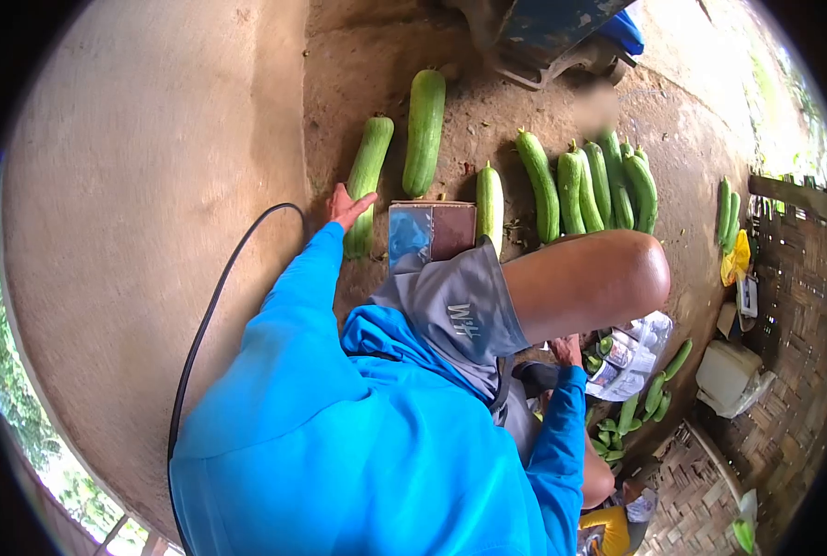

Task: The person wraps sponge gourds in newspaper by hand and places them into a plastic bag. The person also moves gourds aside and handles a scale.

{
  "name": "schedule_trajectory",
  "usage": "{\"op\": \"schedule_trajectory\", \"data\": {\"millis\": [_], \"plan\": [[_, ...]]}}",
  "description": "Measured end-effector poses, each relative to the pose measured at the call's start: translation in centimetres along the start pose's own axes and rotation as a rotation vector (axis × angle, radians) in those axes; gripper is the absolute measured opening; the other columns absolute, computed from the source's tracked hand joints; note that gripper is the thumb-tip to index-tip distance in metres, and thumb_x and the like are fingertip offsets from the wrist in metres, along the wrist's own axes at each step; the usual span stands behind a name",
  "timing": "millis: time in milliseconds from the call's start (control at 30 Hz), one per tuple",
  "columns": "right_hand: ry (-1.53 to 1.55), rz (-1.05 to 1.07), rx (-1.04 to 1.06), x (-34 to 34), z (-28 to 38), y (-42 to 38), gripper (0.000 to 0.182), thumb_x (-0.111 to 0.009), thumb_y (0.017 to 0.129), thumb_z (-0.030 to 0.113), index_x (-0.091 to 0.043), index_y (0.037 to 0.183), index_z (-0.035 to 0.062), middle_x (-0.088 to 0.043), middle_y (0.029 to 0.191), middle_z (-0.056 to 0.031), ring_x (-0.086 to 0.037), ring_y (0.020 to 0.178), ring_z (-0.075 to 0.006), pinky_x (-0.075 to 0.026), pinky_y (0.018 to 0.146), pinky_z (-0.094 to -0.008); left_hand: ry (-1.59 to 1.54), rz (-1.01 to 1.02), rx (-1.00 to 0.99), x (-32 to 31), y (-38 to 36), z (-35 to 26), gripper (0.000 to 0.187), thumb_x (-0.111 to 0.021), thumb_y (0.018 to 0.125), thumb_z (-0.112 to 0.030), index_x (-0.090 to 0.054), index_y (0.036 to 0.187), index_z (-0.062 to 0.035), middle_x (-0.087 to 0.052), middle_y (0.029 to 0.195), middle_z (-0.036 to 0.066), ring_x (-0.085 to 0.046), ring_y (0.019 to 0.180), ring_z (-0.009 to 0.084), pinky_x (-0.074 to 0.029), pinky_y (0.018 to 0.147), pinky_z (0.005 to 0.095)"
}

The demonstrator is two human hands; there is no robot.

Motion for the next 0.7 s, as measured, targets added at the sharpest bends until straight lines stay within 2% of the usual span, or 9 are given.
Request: {"op": "schedule_trajectory", "data": {"millis": [33, 67, 133, 200, 300, 433, 467, 600, 700], "plan": [[0.161, -0.046, -0.13, 1.3, 1.9, -0.5, 0.025, -0.069, 0.092, 0.021, -0.065, 0.081, -0.0021, -0.063, 0.071, -0.0066, -0.055, 0.062, -0.015, -0.044, 0.057, -0.0354, -0.125, 0.147, -0.013, 0.0, 0.0, -0.8, 0.075, -0.08, 0.073, -0.058, -0.063, 0.117, -0.0006, -0.071, 0.107, 0.027, -0.069, 0.103, 0.0425, -0.053, 0.09, 0.0497], [0.095, -0.152, -0.03, 2.9, 5.0, -0.7, 0.024, -0.066, 0.094, 0.018, -0.064, 0.084, -0.0039, -0.058, 0.065, -0.0047, -0.049, 0.06, -0.0132, -0.042, 0.055, -0.0358, -0.25, 0.297, -0.028, -0.5, 0.1, -1.7, 0.073, -0.082, 0.071, -0.058, -0.068, 0.113, 0.0007, -0.073, 0.102, 0.024, -0.07, 0.1, 0.0392, -0.054, 0.089, 0.0474], [0.033, -0.106, -0.237, 4.2, 4.8, -1.1, 0.029, -0.068, 0.091, 0.022, -0.063, 0.083, -0.0054, -0.057, 0.064, -0.0116, -0.052, 0.062, -0.0175, -0.045, 0.06, -0.0388, -0.642, 0.559, 0.186, -2.5, -0.1, -1.1, 0.064, -0.082, 0.073, -0.052, -0.073, 0.105, 0.0021, -0.074, 0.093, 0.015, -0.073, 0.084, 0.0244, -0.057, 0.077, 0.04], [0.106, -0.158, -0.207, 4.0, -0.5, -0.6, 0.033, -0.07, 0.091, 0.026, -0.066, 0.083, -0.0053, -0.059, 0.065, -0.0078, -0.052, 0.063, -0.0135, -0.043, 0.057, -0.0333, -0.763, 0.684, 0.37, -1.2, -0.2, -2.1, 0.06, -0.08, 0.076, -0.047, -0.071, 0.11, 0.0013, -0.073, 0.091, 0.013, -0.072, 0.079, 0.0211, -0.057, 0.074, 0.0372], [-0.144, -0.108, -0.236, 5.3, 3.6, -0.5, 0.043, -0.068, 0.09, 0.034, -0.059, 0.074, -0.0047, -0.054, 0.062, -0.0116, -0.051, 0.061, -0.0177, -0.043, 0.058, -0.037, -1.133, 0.764, 0.4, 0.1, 1.4, -4.0, 0.064, -0.074, 0.079, -0.048, -0.065, 0.117, 0.0038, -0.071, 0.093, 0.016, -0.071, 0.079, 0.0266, -0.058, 0.075, 0.0404], [-0.092, -0.165, -0.19, 4.7, 4.6, -0.8, 0.042, -0.07, 0.089, 0.029, -0.053, 0.071, -0.0052, -0.048, 0.06, -0.019, -0.045, 0.056, -0.0303, -0.04, 0.057, -0.0455, -1.608, 1.103, 0.249, 5.4, -2.1, -15.7, 0.071, -0.068, 0.082, -0.051, -0.056, 0.122, 0.0055, -0.062, 0.104, 0.019, -0.064, 0.092, 0.0314, -0.056, 0.081, 0.0463], [-0.116, -0.191, -0.16, 4.6, 4.9, -0.9, 0.041, -0.07, 0.089, 0.029, -0.056, 0.073, -0.0056, -0.053, 0.062, -0.0214, -0.051, 0.059, -0.0342, -0.043, 0.059, -0.0461, -1.725, 1.202, 0.198, 6.3, -3.1, -18.5, 0.074, -0.064, 0.081, -0.055, -0.055, 0.123, 0.0048, -0.061, 0.105, 0.019, -0.062, 0.094, 0.0313, -0.055, 0.083, 0.048], [-0.04, -0.226, -0.157, 4.5, 4.9, -1.6, 0.041, -0.07, 0.089, 0.031, -0.058, 0.076, -0.0055, -0.056, 0.065, -0.0222, -0.054, 0.061, -0.0356, -0.044, 0.061, -0.0464, -1.892, 1.408, -0.005, 8.4, -7.4, -27.4, 0.079, -0.068, 0.082, -0.056, -0.048, 0.131, 0.0023, -0.058, 0.105, 0.015, -0.058, 0.097, 0.0287, -0.053, 0.087, 0.0483], [-0.054, -0.253, -0.164, 4.5, 4.1, -1.8, 0.04, -0.069, 0.089, 0.033, -0.06, 0.078, -0.0049, -0.058, 0.068, -0.0214, -0.052, 0.063, -0.0355, -0.044, 0.062, -0.0464, -2.029, 1.793, -0.125, 9.7, -12.7, -34.5, 0.081, -0.077, 0.085, -0.052, -0.04, 0.136, -0.002, -0.058, 0.103, 0.014, -0.059, 0.092, 0.0268, -0.055, 0.081, 0.0449]]}}
Point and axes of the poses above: each hand's wrist, its own y-axis towards the middle knuckle, its own x-axis out of the back of the hand, z = x × y, the point moved 10 cm from there along y, towards the middle knuckle
